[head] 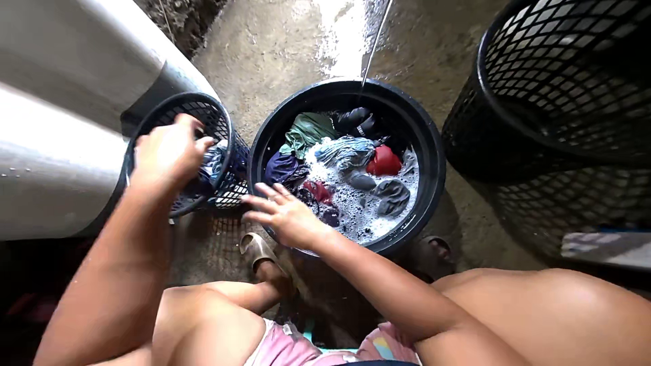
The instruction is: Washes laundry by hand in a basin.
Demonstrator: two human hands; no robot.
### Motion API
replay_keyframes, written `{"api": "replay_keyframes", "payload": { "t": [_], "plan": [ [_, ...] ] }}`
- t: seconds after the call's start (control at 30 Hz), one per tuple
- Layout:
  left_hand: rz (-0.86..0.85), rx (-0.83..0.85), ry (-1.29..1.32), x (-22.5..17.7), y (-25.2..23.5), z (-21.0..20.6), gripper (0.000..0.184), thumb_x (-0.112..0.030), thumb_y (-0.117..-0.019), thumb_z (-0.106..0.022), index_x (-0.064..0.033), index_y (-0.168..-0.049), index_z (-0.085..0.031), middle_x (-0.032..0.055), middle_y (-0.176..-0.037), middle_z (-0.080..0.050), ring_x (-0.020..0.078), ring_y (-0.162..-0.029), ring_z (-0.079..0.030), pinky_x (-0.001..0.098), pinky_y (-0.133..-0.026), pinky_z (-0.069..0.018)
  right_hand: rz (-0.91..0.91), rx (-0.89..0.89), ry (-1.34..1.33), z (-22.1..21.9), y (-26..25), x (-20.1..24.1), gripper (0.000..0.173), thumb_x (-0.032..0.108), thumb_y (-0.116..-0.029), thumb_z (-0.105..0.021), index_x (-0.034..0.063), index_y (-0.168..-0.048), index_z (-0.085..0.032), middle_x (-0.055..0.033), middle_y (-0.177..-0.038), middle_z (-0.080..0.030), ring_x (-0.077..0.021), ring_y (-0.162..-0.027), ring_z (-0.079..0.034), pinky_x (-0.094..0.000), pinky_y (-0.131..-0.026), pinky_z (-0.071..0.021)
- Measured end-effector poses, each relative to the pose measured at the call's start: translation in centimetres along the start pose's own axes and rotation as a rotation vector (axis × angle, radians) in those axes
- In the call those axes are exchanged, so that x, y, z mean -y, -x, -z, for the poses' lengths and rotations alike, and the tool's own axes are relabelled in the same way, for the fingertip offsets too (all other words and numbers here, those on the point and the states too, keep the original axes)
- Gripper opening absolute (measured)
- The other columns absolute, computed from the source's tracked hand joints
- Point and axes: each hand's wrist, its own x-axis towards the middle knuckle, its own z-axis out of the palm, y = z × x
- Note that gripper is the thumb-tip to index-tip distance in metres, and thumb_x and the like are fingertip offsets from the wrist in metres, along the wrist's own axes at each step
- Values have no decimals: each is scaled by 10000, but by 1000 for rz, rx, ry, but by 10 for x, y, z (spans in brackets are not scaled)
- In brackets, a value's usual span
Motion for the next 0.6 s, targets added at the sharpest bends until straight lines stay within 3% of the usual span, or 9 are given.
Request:
{"api": "replay_keyframes", "payload": {
  "t": [0.07, 0.1, 0.13, 0.2, 0.27, 0.4, 0.5, 0.53, 0.6],
  "plan": [
    [83, -46, 28, 30, -5, 4, 784, -476, -983, -665, -86, -1584, -347, 393, -1510, -368, 648, -1410, -282, 879, -1053, -156, -381, 161, -144, 9, 3, -26, 340, 20, -947, -612, 148, -1242, -723, -94, -1321, -675, -320, -1282, -599, -589, -1066, -470],
    [83, -44, 44, 36, -3, 1, 837, -500, -962, -683, -83, -1597, -332, 369, -1575, -303, 629, -1468, -188, 873, -1084, -96, -554, 197, -242, 10, 6, -43, 269, 68, -976, -585, 97, -1202, -728, -151, -1198, -717, -349, -1147, -672, -618, -963, -524],
    [65, -20, 71, 34, -2, -9, 817, -502, -965, -678, -53, -1575, -371, 362, -1568, -330, 615, -1468, -217, 857, -1094, -143, -705, 213, -349, 8, 10, -60, 244, 104, -997, -562, 62, -1170, -729, -179, -1113, -730, -344, -1040, -702, -602, -905, -548],
    [24, 115, 151, 16, 1, -42, 670, -484, -1006, -627, -26, -1477, -496, 331, -1434, -508, 548, -1336, -477, 763, -1049, -369, -971, 302, -558, 0, 23, -88, 249, 171, -1055, -535, 21, -1177, -692, -148, -1011, -715, -230, -845, -687, -442, -787, -570],
    [-44, 329, 285, -15, 7, -87, 563, -447, -1032, -596, -7, -1383, -578, 273, -1324, -620, 453, -1252, -590, 671, -1060, -435, -1166, 389, -683, -10, 37, -105, 266, 192, -1079, -492, 14, -1173, -666, -83, -901, -688, -140, -701, -634, -329, -666, -545],
    [-163, 670, 369, -87, 21, -193, 527, -450, -1013, -628, 9, -1269, -660, 248, -1208, -681, 409, -1173, -641, 626, -1040, -465, -1444, 222, -933, -28, 61, -117, 298, 160, -1057, -489, -24, -1263, -601, -143, -1044, -696, -176, -833, -679, -350, -770, -566],
    [-83, 792, 292, -125, 27, -241, 720, -465, -990, -644, 31, -1479, -466, 297, -1436, -528, 429, -1348, -522, 621, -1112, -409, -1546, 18, -925, -30, 85, -129, 322, 122, -1036, -510, -58, -1295, -575, -189, -1146, -639, -232, -939, -645, -400, -840, -551],
    [-62, 791, 277, -133, 29, -251, 751, -425, -985, -651, 32, -1525, -400, 297, -1487, -475, 427, -1373, -499, 614, -1120, -408, -1564, 23, -837, -29, 92, -133, 329, 115, -1036, -507, -61, -1306, -572, -205, -1212, -618, -257, -1026, -621, -431, -898, -524],
    [-46, 761, 274, -143, 34, -267, 698, -319, -966, -657, 38, -1511, -407, 286, -1493, -473, 422, -1366, -508, 616, -1098, -431, -1505, 188, -596, -22, 102, -140, 380, 108, -1057, -485, -97, -1371, -545, -266, -1427, -541, -346, -1325, -526, -516, -1104, -423]
  ]
}}
